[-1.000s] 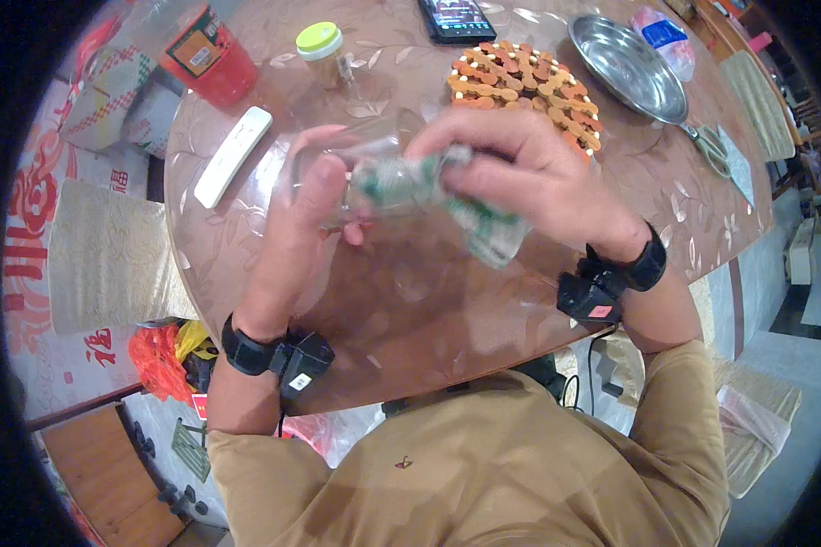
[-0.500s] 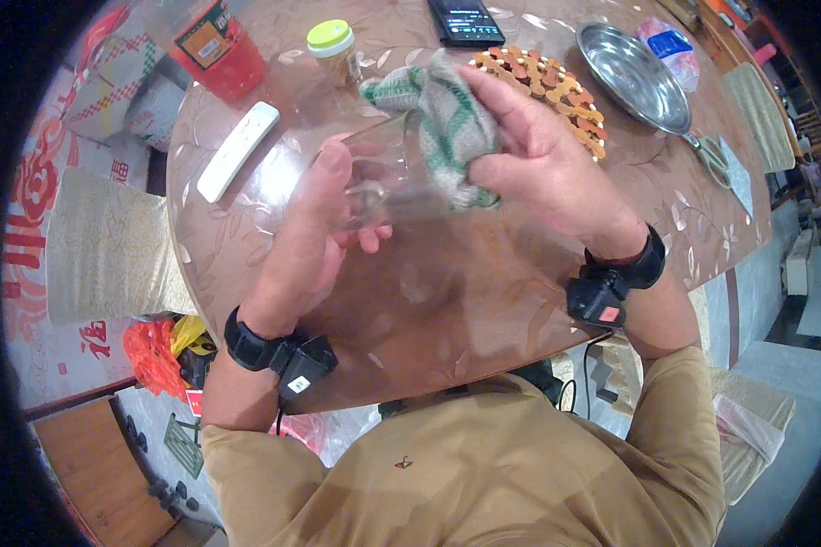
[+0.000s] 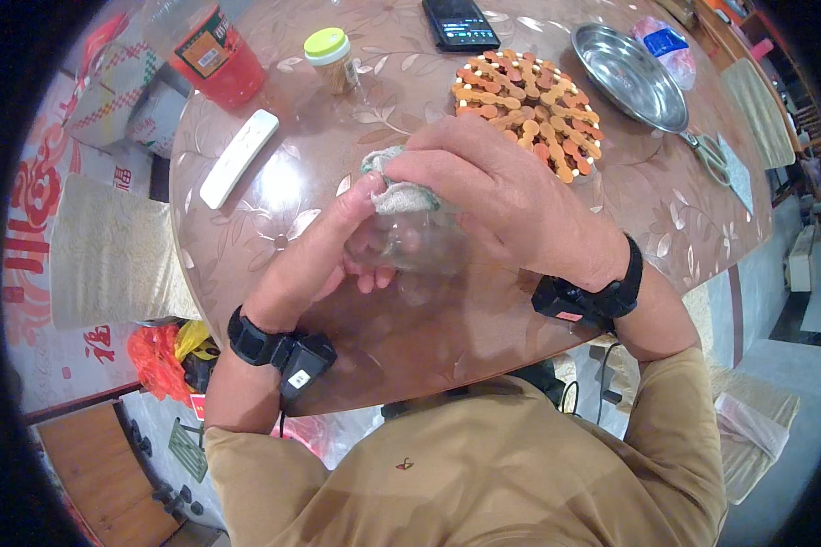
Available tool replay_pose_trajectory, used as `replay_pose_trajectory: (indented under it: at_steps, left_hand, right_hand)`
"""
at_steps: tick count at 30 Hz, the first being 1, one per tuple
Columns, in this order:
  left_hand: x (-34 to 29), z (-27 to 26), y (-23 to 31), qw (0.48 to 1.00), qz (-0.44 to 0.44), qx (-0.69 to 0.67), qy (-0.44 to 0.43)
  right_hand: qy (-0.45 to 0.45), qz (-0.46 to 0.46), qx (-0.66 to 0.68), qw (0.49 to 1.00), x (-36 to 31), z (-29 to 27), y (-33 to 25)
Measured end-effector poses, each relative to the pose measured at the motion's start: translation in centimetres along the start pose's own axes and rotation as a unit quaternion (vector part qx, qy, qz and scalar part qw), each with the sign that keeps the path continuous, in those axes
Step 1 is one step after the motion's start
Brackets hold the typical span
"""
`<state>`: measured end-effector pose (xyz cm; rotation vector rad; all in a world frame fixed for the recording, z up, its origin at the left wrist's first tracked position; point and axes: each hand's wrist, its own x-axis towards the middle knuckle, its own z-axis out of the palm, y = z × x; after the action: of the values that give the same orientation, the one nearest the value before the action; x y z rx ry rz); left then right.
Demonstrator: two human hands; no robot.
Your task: The person wipes a decorative wooden coaster, a metal plate, a glass, a plastic jar, and a remote control with a cloth. The person handles each item individually, wiping the surfaces and placing them back on the table.
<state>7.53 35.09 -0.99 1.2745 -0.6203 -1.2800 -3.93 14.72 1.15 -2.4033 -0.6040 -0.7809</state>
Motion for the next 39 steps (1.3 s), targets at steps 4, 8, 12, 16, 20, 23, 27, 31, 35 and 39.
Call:
replay_pose_trajectory:
  at_steps: [4, 8, 12, 16, 20, 23, 27, 31, 35, 39]
  left_hand:
    - [0.2, 1.2, -0.2, 0.998, 0.012, -0.048, 0.031]
    - [0.3, 2.3, -0.1, 0.989, 0.118, -0.040, 0.075]
    - [1.2, 0.5, -1.0, 0.922, 0.265, 0.239, 0.153]
    - [1.0, 1.3, -0.6, 0.956, 0.216, 0.155, 0.122]
    - [0.4, 1.3, 0.1, 0.996, 0.075, 0.009, 0.043]
    - [0.3, 0.8, 0.0, 0.999, 0.041, 0.009, 0.018]
    - [1.1, 1.4, -1.3, 0.971, 0.169, 0.119, 0.124]
    - [1.5, 1.4, -1.1, 0.922, 0.275, 0.246, 0.121]
    - [1.0, 3.1, 0.0, 0.804, 0.351, 0.460, 0.134]
    - [1.0, 3.1, -0.4, 0.765, 0.376, 0.496, 0.167]
  right_hand:
    - [0.002, 0.030, -0.012, 0.999, 0.1, -0.7, -0.9]
    - [0.047, 0.118, -0.011, 0.992, -0.3, -0.3, -0.3]
    - [-0.004, 0.202, 0.039, 0.979, 0.0, -1.1, -0.2]
    - [0.032, 0.170, 0.044, 0.984, -0.2, -0.3, 0.2]
    - [0.048, 0.095, 0.036, 0.994, -0.1, -0.4, 0.2]
    - [0.042, 0.111, 0.029, 0.992, -0.2, -0.5, -0.1]
    - [0.029, 0.122, 0.014, 0.992, -0.1, -0.8, -0.1]
    - [-0.010, 0.164, -0.011, 0.986, -0.6, -1.3, 0.3]
    - [-0.046, 0.216, 0.002, 0.975, -0.4, -1.3, 0.1]
    - [-0.045, 0.209, 0.032, 0.976, -0.2, -1.3, -0.3]
